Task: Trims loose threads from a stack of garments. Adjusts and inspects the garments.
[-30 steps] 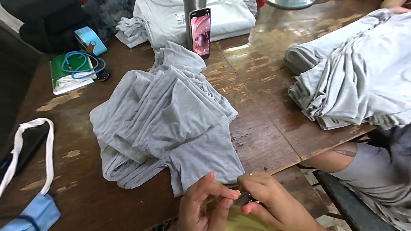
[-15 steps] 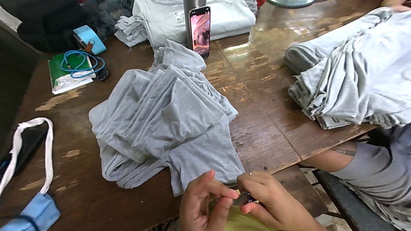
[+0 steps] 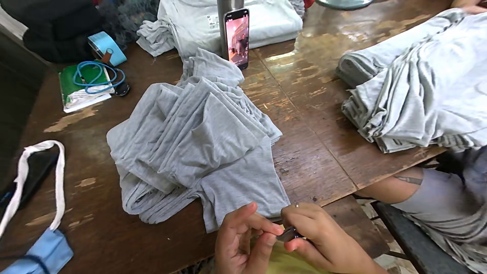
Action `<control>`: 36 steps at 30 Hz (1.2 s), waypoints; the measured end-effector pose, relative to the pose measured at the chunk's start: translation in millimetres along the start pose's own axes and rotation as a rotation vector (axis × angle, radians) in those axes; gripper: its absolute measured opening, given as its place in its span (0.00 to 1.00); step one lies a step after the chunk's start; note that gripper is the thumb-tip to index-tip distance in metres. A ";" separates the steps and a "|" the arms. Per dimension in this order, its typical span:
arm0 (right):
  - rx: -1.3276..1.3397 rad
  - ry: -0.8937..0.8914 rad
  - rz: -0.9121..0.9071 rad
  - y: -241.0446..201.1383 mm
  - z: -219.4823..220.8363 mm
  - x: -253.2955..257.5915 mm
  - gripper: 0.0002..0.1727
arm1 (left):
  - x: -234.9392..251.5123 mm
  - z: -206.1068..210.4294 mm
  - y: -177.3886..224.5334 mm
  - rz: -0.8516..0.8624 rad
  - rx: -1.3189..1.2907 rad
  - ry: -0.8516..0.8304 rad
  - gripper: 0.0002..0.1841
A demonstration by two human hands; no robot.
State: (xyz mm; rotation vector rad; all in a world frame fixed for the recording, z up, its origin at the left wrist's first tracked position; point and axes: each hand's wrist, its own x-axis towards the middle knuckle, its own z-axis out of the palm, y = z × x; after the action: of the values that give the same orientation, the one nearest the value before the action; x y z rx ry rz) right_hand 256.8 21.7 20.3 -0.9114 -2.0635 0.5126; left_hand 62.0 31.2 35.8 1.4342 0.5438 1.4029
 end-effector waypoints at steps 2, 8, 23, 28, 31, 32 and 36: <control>0.004 -0.001 0.000 -0.3 0.2 -0.1 0.30 | 0.1 0.0 -0.1 0.002 -0.003 0.002 0.20; -0.021 -0.003 0.011 -2.5 2.0 0.9 0.31 | 0.0 -0.8 1.0 -0.011 -0.014 0.015 0.20; -0.032 -0.022 0.001 0.4 4.8 5.4 0.31 | -1.0 -10.4 2.0 -0.030 -0.010 0.033 0.21; -0.011 0.042 0.109 21.6 7.6 4.1 0.28 | -7.0 -50.3 0.7 0.007 0.051 0.164 0.15; -0.018 -0.003 0.167 31.4 17.2 4.2 0.25 | -13.7 -66.5 -2.8 0.029 0.029 0.212 0.15; -0.021 -0.027 0.172 33.0 20.8 4.2 0.23 | -17.1 -66.9 -3.3 0.018 0.053 0.213 0.16; 0.034 -0.048 0.125 36.9 26.0 4.5 0.11 | -28.1 -56.4 -7.8 0.003 0.502 0.115 0.18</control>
State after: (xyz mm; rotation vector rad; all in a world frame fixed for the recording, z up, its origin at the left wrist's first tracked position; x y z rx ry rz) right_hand 249.7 48.3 -15.8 -1.0216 -2.0426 0.6400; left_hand 6.4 29.2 5.3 1.7485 1.0221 1.4165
